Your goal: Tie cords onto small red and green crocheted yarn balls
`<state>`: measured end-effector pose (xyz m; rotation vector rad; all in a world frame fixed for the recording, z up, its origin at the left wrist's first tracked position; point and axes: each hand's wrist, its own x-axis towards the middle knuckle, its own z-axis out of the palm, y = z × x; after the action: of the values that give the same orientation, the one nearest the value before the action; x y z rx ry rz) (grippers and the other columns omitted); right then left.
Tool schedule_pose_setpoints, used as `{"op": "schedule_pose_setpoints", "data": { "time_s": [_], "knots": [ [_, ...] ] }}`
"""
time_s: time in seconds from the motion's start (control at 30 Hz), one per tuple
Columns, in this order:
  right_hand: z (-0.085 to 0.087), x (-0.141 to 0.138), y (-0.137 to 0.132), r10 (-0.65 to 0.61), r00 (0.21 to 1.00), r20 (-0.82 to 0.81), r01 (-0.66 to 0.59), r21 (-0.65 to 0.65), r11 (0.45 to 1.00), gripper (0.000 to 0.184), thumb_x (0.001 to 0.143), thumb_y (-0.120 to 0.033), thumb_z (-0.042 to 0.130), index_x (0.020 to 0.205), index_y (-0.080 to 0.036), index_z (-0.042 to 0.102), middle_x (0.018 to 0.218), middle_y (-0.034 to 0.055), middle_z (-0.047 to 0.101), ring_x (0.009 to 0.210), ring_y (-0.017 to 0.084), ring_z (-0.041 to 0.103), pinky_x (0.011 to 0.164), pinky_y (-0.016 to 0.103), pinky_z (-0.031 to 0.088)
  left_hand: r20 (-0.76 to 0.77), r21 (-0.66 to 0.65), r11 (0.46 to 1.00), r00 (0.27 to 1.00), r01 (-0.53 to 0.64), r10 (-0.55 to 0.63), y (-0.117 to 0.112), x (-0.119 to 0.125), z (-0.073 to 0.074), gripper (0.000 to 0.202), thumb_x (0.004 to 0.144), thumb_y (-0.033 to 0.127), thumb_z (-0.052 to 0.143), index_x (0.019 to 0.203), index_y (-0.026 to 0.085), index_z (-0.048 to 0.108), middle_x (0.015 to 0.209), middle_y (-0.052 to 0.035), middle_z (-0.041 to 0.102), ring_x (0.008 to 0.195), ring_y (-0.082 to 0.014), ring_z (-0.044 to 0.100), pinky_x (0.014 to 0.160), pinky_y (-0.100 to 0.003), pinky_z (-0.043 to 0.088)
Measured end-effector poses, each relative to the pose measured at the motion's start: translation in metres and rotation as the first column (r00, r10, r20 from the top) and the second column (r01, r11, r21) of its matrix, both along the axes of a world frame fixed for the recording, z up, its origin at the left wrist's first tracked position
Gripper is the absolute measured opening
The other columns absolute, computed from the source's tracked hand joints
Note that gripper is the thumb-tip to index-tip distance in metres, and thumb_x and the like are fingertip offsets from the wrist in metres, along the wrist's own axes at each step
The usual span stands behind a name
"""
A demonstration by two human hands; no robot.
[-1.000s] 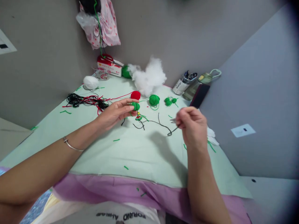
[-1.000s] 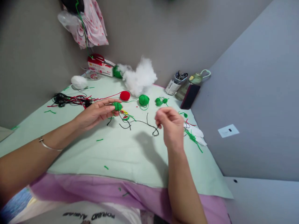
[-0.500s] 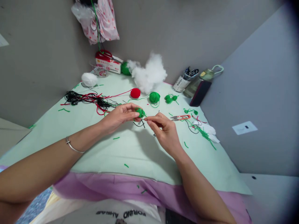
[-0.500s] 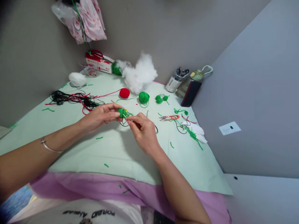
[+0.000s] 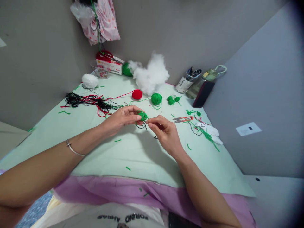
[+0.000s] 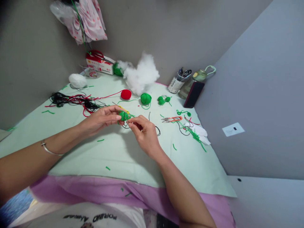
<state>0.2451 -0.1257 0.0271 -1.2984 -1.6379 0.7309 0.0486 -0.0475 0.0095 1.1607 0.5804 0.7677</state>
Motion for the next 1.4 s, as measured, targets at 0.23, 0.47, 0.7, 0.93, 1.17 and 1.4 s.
{"op": "schedule_pose_setpoints", "data": {
  "time_s": [0.23, 0.47, 0.7, 0.93, 1.17, 1.4],
  "knots": [
    [-0.008, -0.005, 0.004, -0.046, 0.97, -0.237, 0.009, -0.154, 0.988, 0.015, 0.083, -0.033, 0.072, 0.085, -0.018, 0.075, 0.08, 0.0012, 0.065, 0.057, 0.009, 0.049, 0.054, 0.026, 0.04, 0.102, -0.066, 0.997, 0.994, 0.039, -0.032, -0.004, 0.003, -0.001, 0.025, 0.079, 0.028, 0.079, 0.098, 0.016, 0.068, 0.094, -0.0029, 0.07, 0.078, -0.0138, 0.066, 0.085, -0.033, 0.052],
    [-0.01, -0.009, 0.004, -0.098, 0.951, -0.293, 0.028, -0.236, 0.971, 0.02, 0.08, -0.038, 0.074, 0.085, -0.018, 0.072, 0.071, -0.001, 0.062, 0.054, 0.01, 0.05, 0.051, 0.025, 0.042, 0.111, 0.031, 0.998, 0.993, -0.05, 0.046, -0.005, 0.007, -0.009, 0.022, 0.08, 0.025, 0.078, 0.098, 0.018, 0.067, 0.092, -0.0011, 0.069, 0.079, -0.0133, 0.066, 0.083, -0.031, 0.051],
    [-0.009, -0.006, 0.003, -0.064, 0.971, -0.231, 0.026, -0.165, 0.986, 0.016, 0.084, -0.034, 0.071, 0.09, -0.021, 0.078, 0.077, -0.0007, 0.055, 0.058, 0.009, 0.047, 0.055, 0.027, 0.041, 0.083, 0.053, 0.997, 0.995, -0.063, 0.058, -0.004, 0.005, -0.01, 0.022, 0.081, 0.025, 0.077, 0.099, 0.018, 0.066, 0.092, -0.0018, 0.07, 0.081, -0.0139, 0.066, 0.084, -0.031, 0.05],
    [-0.009, -0.007, 0.001, -0.053, 0.966, -0.254, 0.0, -0.204, 0.979, 0.019, 0.084, -0.035, 0.07, 0.095, -0.021, 0.077, 0.076, -0.0011, 0.054, 0.058, 0.01, 0.046, 0.056, 0.027, 0.039, 0.08, 0.051, 0.995, 0.993, -0.09, 0.085, -0.005, 0.006, -0.008, 0.022, 0.08, 0.025, 0.077, 0.098, 0.018, 0.067, 0.093, -0.0024, 0.07, 0.082, -0.0141, 0.065, 0.084, -0.031, 0.05],
    [-0.011, -0.01, 0.002, -0.085, 0.958, -0.274, 0.017, -0.241, 0.97, 0.02, 0.083, -0.038, 0.072, 0.091, -0.02, 0.071, 0.07, -0.0023, 0.059, 0.057, 0.01, 0.047, 0.054, 0.025, 0.04, 0.071, 0.046, 0.995, 0.994, -0.084, 0.081, -0.008, 0.007, -0.008, 0.022, 0.08, 0.025, 0.076, 0.098, 0.018, 0.065, 0.093, -0.002, 0.069, 0.083, -0.0148, 0.065, 0.086, -0.033, 0.049],
    [-0.015, -0.011, 0.006, -0.111, 0.937, -0.33, 0.032, -0.237, 0.971, 0.021, 0.079, -0.039, 0.075, 0.083, -0.019, 0.07, 0.072, -0.0008, 0.063, 0.056, 0.01, 0.049, 0.052, 0.025, 0.043, 0.07, 0.066, 0.993, 0.994, -0.093, 0.088, -0.01, 0.008, -0.004, 0.024, 0.078, 0.025, 0.077, 0.095, 0.018, 0.063, 0.091, -0.0015, 0.07, 0.08, -0.0142, 0.063, 0.083, -0.032, 0.047]
  ]
}}
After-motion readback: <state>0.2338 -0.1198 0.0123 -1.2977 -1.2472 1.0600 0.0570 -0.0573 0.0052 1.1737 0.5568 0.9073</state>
